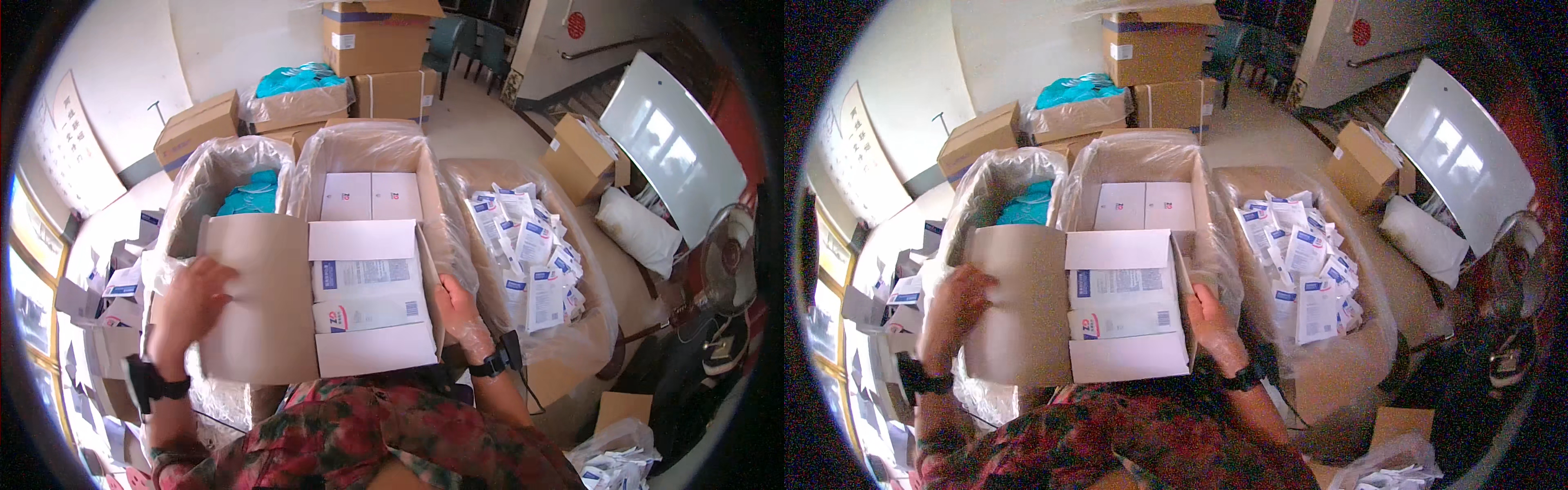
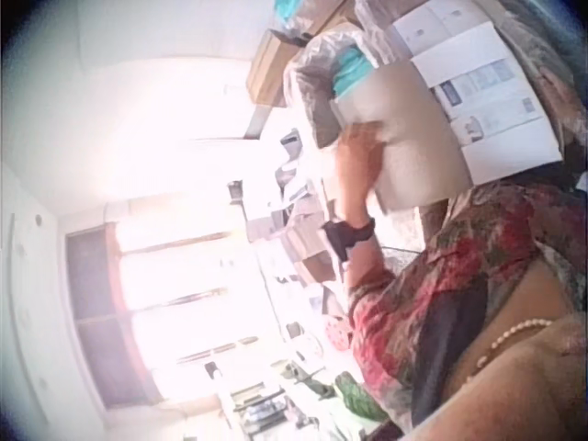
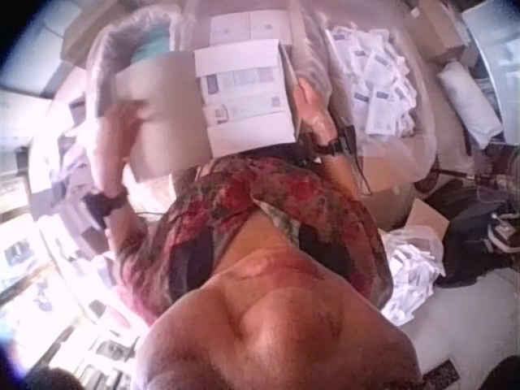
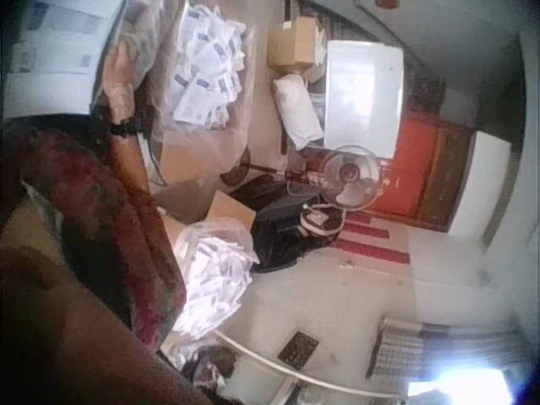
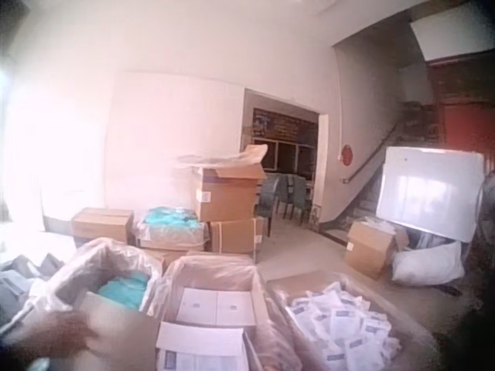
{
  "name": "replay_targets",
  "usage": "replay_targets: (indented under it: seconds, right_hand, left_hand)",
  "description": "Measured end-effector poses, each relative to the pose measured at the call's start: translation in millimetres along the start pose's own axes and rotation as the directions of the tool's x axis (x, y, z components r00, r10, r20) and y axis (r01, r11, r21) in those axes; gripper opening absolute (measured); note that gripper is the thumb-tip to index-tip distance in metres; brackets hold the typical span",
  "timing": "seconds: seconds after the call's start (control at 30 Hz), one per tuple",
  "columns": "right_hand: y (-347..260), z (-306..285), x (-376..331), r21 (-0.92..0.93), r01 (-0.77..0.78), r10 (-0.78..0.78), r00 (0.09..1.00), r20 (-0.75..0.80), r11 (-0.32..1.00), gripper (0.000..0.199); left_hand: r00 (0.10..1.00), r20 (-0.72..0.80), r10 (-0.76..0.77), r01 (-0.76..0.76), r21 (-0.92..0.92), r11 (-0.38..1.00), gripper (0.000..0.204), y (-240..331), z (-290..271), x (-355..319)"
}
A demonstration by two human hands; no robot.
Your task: Packing face masks into white boxes and organizing shipping cartons.
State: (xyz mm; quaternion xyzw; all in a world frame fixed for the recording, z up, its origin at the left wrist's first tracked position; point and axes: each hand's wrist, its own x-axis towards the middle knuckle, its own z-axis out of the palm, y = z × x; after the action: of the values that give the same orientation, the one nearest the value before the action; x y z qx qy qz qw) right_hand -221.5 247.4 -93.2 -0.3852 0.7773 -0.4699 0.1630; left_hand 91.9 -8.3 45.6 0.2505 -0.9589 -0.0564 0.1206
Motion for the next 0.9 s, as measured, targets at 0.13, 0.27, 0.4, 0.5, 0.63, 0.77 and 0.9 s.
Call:
replay_targets:
  seconds: [0.13,0.27,0.4,0.5,0.63,0.77,0.9]
  right_hand:
    - [-4,5,1,-0.072,-0.061,0.062,0.998,0.019,0.996,0.032]
    - [7,9,-2,-0.044,-0.039,0.04,0.999,0.013,0.998,0.031]
    - [7,13,-8,0.004,0.066,-0.065,0.991,-0.12,0.998,0.022]
    - [12,16,-8,0.043,0.028,-0.024,0.994,-0.111,0.999,0.022]
    - [18,13,-6,0.151,-0.01,0.017,0.999,-0.045,0.989,0.027]
    - [6,0,1,0.206,0.026,-0.016,0.999,-0.051,0.978,0.032]
    - [-44,-15,26,-0.198,0.343,-0.36,0.931,-0.059,0.918,0.044]
  left_hand:
    - [0.966,-0.247,0.08,-0.145,-0.255,0.956,0.039,23,87,-5]
    - [0.955,-0.254,-0.152,0.031,-0.426,0.904,0.05,63,132,10]
    - [0.965,-0.204,-0.163,0.03,-0.533,0.845,0.052,76,150,16]
    - [0.942,-0.099,-0.321,0.093,-0.842,0.531,0.046,80,168,15]
    - [0.927,-0.037,-0.374,0.016,-0.991,0.136,0.044,87,176,15]
    - [0.919,-0.009,-0.394,0.066,-0.982,0.177,0.043,90,175,11]
    - [0.911,-0.19,-0.366,-0.037,-0.922,0.385,0.04,84,190,10]
